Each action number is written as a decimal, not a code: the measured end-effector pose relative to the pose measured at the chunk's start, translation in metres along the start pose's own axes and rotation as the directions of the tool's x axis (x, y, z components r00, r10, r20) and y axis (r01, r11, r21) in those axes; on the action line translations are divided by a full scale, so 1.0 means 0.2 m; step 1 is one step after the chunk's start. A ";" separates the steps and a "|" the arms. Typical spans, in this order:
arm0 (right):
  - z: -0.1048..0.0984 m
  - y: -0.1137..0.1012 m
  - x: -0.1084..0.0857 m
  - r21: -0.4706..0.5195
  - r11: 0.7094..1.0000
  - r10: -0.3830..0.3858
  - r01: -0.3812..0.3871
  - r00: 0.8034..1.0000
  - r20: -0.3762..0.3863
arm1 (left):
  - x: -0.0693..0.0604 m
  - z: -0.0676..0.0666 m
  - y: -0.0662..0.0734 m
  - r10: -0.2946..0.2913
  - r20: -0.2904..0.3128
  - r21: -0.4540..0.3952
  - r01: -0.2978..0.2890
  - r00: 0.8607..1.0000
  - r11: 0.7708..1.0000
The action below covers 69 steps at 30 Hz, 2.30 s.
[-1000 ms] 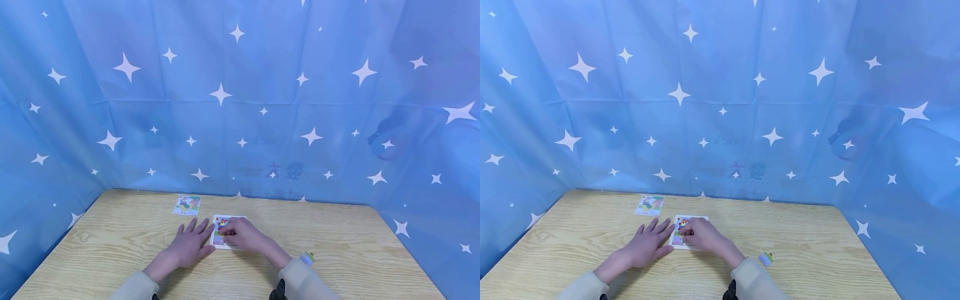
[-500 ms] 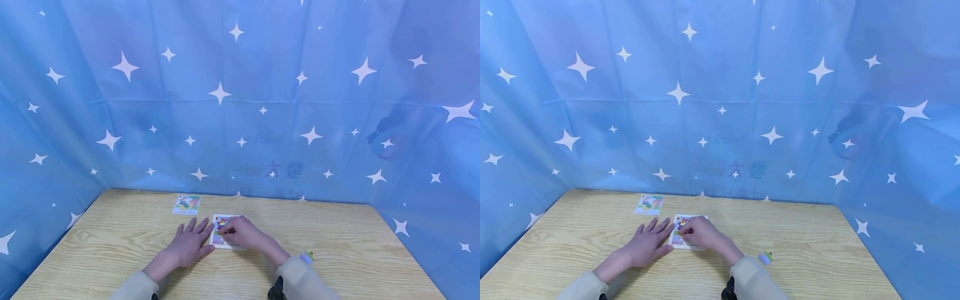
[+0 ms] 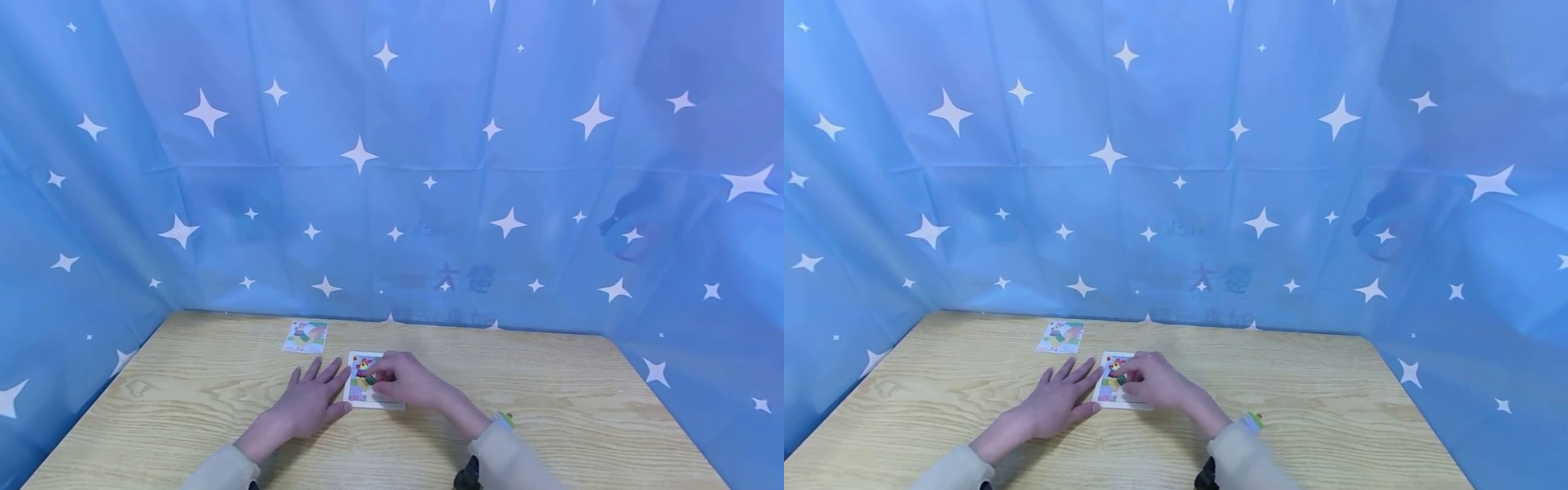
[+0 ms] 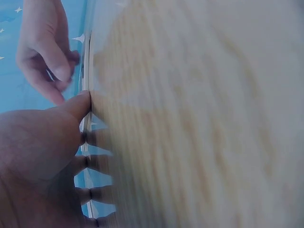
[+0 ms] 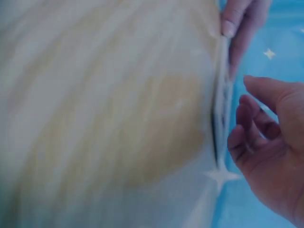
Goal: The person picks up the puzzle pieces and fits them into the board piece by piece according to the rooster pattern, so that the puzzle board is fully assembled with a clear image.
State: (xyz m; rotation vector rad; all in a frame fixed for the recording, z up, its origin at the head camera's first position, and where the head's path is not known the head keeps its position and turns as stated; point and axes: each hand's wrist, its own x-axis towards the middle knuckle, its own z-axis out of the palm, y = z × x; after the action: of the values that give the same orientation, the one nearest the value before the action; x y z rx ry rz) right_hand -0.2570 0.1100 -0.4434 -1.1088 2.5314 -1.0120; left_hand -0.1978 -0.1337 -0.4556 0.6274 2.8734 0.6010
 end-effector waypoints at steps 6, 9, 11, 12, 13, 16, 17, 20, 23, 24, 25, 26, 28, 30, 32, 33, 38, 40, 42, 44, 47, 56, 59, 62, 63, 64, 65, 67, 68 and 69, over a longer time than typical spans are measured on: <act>-0.18 0.03 -0.20 0.021 0.997 0.074 -0.072 0.995 -0.063 | 0.01 0.00 0.00 0.007 0.009 -0.011 -0.007 1.000 1.000; -0.26 0.07 -0.32 0.026 0.995 0.098 -0.096 0.994 -0.056 | 0.00 0.00 0.01 0.001 0.013 -0.010 -0.001 1.000 1.000; -0.31 0.10 -0.40 0.030 0.993 0.113 -0.112 0.993 -0.037 | 0.00 0.00 0.01 -0.001 0.014 -0.010 0.001 1.000 1.000; -0.32 0.11 -0.44 0.040 0.991 0.127 -0.126 0.992 -0.022 | 0.00 0.00 0.01 -0.001 0.013 -0.012 0.001 1.000 1.000; -0.34 0.12 -0.48 0.056 0.989 0.140 -0.140 0.990 -0.005 | 0.00 0.00 0.01 -0.001 0.012 -0.012 0.001 1.000 1.000; -0.37 0.16 -0.58 0.082 0.981 0.173 -0.174 0.985 0.030 | -0.01 0.00 0.01 0.001 0.010 -0.013 -0.001 1.000 1.000; -0.37 0.16 -0.61 0.084 0.980 0.179 -0.182 0.983 0.039 | -0.01 0.00 0.00 0.001 0.011 -0.014 -0.001 1.000 1.000; -0.37 0.18 -0.67 0.075 0.979 0.187 -0.191 0.981 0.057 | -0.01 0.00 0.00 0.004 0.021 -0.018 -0.004 1.000 1.000; -0.36 0.19 -0.71 0.070 0.980 0.181 -0.187 0.979 0.089 | 0.00 0.00 -0.01 0.009 0.021 -0.021 -0.009 1.000 1.000; -0.36 0.20 -0.72 0.068 0.981 0.172 -0.180 0.980 0.101 | 0.00 0.00 -0.01 0.011 0.021 -0.021 -0.010 1.000 1.000; -0.35 0.20 -0.72 0.069 0.983 0.163 -0.171 0.980 0.114 | 0.00 0.00 -0.01 0.010 0.015 -0.025 -0.010 1.000 1.000; -0.35 0.21 -0.73 0.075 0.984 0.152 -0.162 0.980 0.126 | 0.00 0.00 0.00 0.012 0.013 -0.023 -0.012 1.000 1.000; -0.35 0.22 -0.73 0.079 0.987 0.125 -0.137 0.982 0.144 | 0.00 0.00 -0.01 0.012 0.010 -0.022 -0.011 1.000 1.000; -0.35 0.22 -0.73 0.087 0.988 0.110 -0.124 0.982 0.151 | 0.00 0.01 -0.01 0.014 0.006 -0.016 -0.014 1.000 1.000; -0.35 0.22 -0.73 0.105 0.986 0.112 -0.129 0.982 0.155 | 0.00 0.00 -0.01 0.016 0.007 -0.015 -0.016 1.000 1.000; -0.35 0.23 -0.73 0.111 0.985 0.116 -0.134 0.981 0.155 | 0.00 0.00 -0.01 0.018 0.009 -0.017 -0.017 1.000 1.000; -0.35 0.23 -0.73 0.106 0.984 0.124 -0.141 0.980 0.152 | -0.01 0.00 0.00 0.030 0.011 -0.019 -0.030 0.999 0.999; -0.35 0.23 -0.72 0.091 0.986 0.128 -0.143 0.980 0.152 | 0.00 0.00 0.00 0.030 0.009 -0.017 -0.030 1.000 0.999; -0.35 0.23 -0.72 0.081 0.985 0.137 -0.151 0.978 0.155 | 0.00 0.00 0.00 0.022 0.008 -0.018 -0.022 1.000 1.000; -0.35 0.22 -0.71 0.075 0.984 0.148 -0.161 0.976 0.158 | 0.00 0.00 0.00 0.015 0.007 -0.017 -0.015 1.000 1.000; -0.33 0.21 -0.70 0.068 0.984 0.152 -0.164 0.975 0.163 | -0.01 0.00 -0.01 0.011 0.005 -0.017 -0.010 1.000 1.000; -0.31 0.18 -0.67 0.068 0.981 0.173 -0.184 0.975 0.136 | -0.01 0.00 0.00 0.010 0.006 -0.022 -0.010 1.000 1.000; -0.31 0.18 -0.67 0.076 0.973 0.209 -0.219 0.971 0.117 | 0.00 0.00 -0.01 0.012 0.010 -0.023 -0.011 1.000 1.000; -0.30 0.18 -0.67 0.042 0.974 0.218 -0.221 0.974 0.061 | 0.00 0.01 -0.01 0.021 0.007 -0.024 -0.021 1.000 0.999; -0.30 0.18 -0.67 0.029 0.976 0.216 -0.217 0.976 0.042 | 0.00 0.01 -0.02 0.024 0.006 -0.024 -0.024 1.000 0.999; -0.30 0.18 -0.67 0.019 0.976 0.216 -0.216 0.976 0.027 | 0.01 0.01 -0.02 0.027 0.004 -0.023 -0.027 1.000 0.999; -0.30 0.18 -0.67 0.011 0.977 0.215 -0.215 0.977 0.016 | 0.01 0.01 -0.02 0.030 0.001 -0.023 -0.030 1.000 0.999; -0.29 0.18 -0.67 0.001 0.975 0.220 -0.220 0.975 0.005 | 0.01 0.02 -0.03 0.037 -0.003 -0.021 -0.037 0.999 0.999; -0.29 0.18 -0.67 -0.001 0.975 0.222 -0.222 0.975 0.001 | 0.01 0.02 -0.03 0.035 -0.002 -0.023 -0.035 0.999 0.999; -0.29 0.18 -0.67 -0.002 0.974 0.225 -0.225 0.974 -0.002 | 0.01 0.02 -0.04 0.034 -0.002 -0.024 -0.035 0.999 0.999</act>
State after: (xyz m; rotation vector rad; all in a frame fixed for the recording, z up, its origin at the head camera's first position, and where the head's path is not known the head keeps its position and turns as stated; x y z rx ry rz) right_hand -0.2084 0.2516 -0.4348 -0.7977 2.5866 -0.9505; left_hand -0.2017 -0.1372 -0.4627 0.6745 2.8576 0.6398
